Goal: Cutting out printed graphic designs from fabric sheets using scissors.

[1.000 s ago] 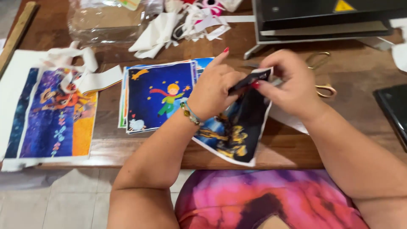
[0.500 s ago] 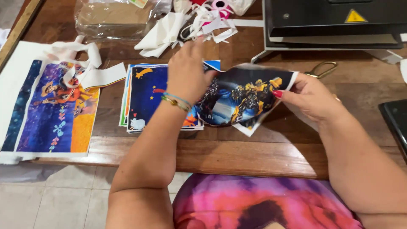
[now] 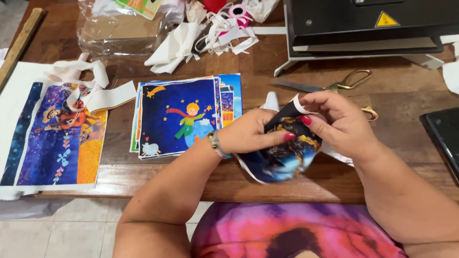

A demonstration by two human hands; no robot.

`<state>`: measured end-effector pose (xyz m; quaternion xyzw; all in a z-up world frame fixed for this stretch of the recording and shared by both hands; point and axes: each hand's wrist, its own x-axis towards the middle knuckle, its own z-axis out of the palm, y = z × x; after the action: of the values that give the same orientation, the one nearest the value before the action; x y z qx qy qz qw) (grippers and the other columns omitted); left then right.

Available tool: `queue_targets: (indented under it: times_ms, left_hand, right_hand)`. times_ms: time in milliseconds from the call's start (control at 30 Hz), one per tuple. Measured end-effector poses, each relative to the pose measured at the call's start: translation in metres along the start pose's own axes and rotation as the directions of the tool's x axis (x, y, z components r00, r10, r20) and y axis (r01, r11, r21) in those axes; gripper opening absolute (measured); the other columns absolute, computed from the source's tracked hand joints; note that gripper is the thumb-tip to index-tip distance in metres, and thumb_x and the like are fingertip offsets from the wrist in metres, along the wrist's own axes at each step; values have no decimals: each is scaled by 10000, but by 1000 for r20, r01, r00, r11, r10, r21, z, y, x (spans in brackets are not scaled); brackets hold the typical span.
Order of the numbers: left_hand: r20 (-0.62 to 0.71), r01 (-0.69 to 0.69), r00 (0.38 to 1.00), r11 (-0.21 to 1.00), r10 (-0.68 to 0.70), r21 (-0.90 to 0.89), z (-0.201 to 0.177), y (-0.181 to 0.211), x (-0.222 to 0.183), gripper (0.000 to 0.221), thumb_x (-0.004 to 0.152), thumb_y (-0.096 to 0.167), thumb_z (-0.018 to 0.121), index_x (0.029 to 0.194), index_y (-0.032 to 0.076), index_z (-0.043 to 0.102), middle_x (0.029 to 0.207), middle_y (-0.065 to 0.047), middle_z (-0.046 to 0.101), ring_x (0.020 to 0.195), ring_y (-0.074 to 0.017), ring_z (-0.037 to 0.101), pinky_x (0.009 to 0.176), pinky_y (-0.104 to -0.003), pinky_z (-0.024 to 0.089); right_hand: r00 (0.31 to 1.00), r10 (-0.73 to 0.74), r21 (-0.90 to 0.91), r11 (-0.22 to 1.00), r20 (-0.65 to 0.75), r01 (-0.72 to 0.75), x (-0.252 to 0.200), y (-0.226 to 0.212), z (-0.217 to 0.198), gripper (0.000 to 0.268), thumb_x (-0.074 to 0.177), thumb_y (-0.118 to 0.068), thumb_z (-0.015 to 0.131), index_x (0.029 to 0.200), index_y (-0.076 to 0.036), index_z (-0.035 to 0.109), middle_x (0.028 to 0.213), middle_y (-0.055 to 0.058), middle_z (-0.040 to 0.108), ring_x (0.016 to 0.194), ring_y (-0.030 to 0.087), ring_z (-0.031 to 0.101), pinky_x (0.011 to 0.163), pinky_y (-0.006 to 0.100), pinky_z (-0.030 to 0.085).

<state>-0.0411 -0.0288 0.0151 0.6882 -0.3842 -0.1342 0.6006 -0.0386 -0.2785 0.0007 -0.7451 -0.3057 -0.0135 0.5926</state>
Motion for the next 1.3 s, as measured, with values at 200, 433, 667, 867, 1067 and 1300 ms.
queue_targets:
  times_ms: [200,433,667,867,1067,1300]
  left_hand:
    - [12,154,987,940,-158,-306,29,-41,0,399,829,216,892,1166,81,728,1097,-5,732,1031,-116,653,973,-326,544]
    - [-124,303,918,870,-375,-390,29,-38,0,221,946,234,754,1108,86,736,968,1,705,937,-126,625,882,-293,542]
    - [-57,405,912,914,-406,-25,11,-37,6,468,695,371,945,1041,129,743,832,22,713,795,-123,649,746,-271,547]
    - [-103,358,925,930,-365,-79,27,-112,-1,234,788,151,846,996,83,764,860,-34,711,819,-157,667,752,-312,552]
    - [-129,260,810,546,-573,-796,14,-68,4,293,929,61,724,1214,41,657,1092,-147,731,910,-265,731,794,-466,669]
    - [-306,236,768,693,-563,-682,-31,-21,8,195,865,120,806,991,83,661,813,2,655,753,-116,639,690,-274,557]
  right_hand:
    - [963,-260,-512,820,66,256,4,-22,22,183,999,-243,636,1101,-220,786,921,-30,730,773,189,707,706,311,562]
    - [990,120,-236,967,71,-100,13,-16,6,541,755,-219,879,1237,-136,646,846,20,685,638,168,668,581,308,538]
    - [924,370,251,889,97,-383,-10,45,16,435,821,14,783,1229,4,633,845,88,666,615,135,663,459,287,606]
    - [970,242,232,944,2,-236,-13,44,17,487,816,-64,833,1259,-23,637,828,72,691,626,78,630,492,228,568]
    - [984,110,-822,567,138,52,20,57,-86,347,893,-216,759,1218,-96,752,1218,110,744,1140,321,651,1078,465,459]
    - [930,274,-759,650,245,8,-12,103,-131,624,743,-116,712,1363,-122,639,1563,127,515,1366,313,541,1177,402,364]
